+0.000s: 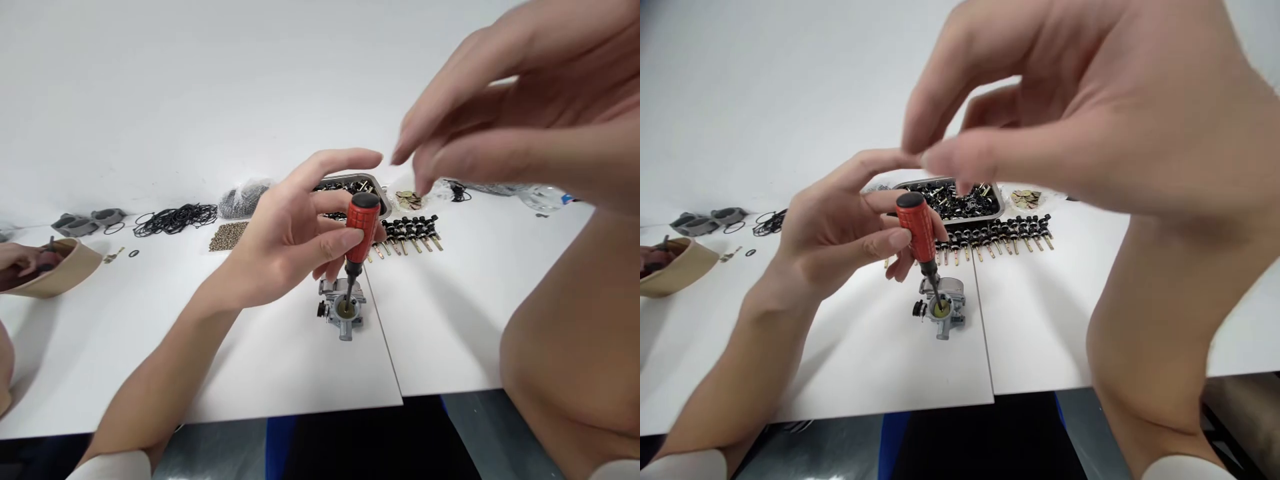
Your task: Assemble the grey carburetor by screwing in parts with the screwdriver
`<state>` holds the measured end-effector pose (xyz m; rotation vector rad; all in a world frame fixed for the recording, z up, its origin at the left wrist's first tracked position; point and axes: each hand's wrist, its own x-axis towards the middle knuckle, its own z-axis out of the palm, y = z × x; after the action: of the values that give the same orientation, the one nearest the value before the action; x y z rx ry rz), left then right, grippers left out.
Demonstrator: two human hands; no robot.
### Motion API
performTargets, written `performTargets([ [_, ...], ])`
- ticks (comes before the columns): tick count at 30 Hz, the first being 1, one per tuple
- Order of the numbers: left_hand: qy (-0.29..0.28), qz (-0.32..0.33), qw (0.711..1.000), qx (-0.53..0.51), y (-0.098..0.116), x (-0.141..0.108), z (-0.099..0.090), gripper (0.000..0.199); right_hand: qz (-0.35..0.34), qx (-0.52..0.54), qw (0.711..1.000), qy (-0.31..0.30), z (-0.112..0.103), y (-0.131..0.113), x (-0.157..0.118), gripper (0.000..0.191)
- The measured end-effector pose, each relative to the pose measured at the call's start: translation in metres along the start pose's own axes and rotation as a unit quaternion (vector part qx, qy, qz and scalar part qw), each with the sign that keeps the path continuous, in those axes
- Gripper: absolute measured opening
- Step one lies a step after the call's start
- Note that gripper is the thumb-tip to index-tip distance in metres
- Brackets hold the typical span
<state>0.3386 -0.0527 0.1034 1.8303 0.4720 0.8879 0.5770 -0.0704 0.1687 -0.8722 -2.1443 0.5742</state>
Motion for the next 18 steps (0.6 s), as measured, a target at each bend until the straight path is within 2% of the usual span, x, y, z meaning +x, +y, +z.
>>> performTargets([
  [2,0.0,0.007,1.0,-0.008,-0.003,0.0,-0.001,0.055,-0.073,-0.082,0.992,-0.07,0.006,0.001,0.002,0.017],
  [4,-0.011,0.019,1.0,-0.012,-0.006,0.001,-0.001,0.049,-0.121,-0.154,0.975,-0.102,0.011,0.009,0.003,0.025],
  [7,-0.031,0.046,0.998,-0.012,-0.009,0.004,0.001,0.044,-0.132,-0.176,0.971,-0.097,0.016,0.022,0.003,0.028],
  [9,-0.02,0.047,0.999,0.01,-0.009,0.004,0.004,0.05,-0.132,-0.209,0.966,-0.071,0.02,0.022,0.003,0.031],
  [11,-0.004,0.039,0.998,0.042,-0.008,0.004,0.007,0.06,-0.095,-0.289,0.952,-0.022,0.027,0.015,0.004,0.045],
  [13,-0.005,0.055,0.997,0.059,-0.008,0.004,0.009,0.065,-0.01,-0.369,0.929,0.032,0.039,0.003,0.006,0.058],
  [15,0.012,0.071,0.995,0.071,-0.01,0.005,0.01,0.06,0.079,-0.388,0.916,0.062,0.05,-0.006,0.011,0.062],
  [16,0.026,0.08,0.994,0.074,-0.012,0.005,0.01,0.057,0.109,-0.376,0.918,0.067,0.054,-0.008,0.012,0.064],
  [18,0.051,0.103,0.991,0.068,-0.014,0.006,0.009,0.052,0.119,-0.349,0.93,0.015,0.055,-0.002,0.013,0.07],
])
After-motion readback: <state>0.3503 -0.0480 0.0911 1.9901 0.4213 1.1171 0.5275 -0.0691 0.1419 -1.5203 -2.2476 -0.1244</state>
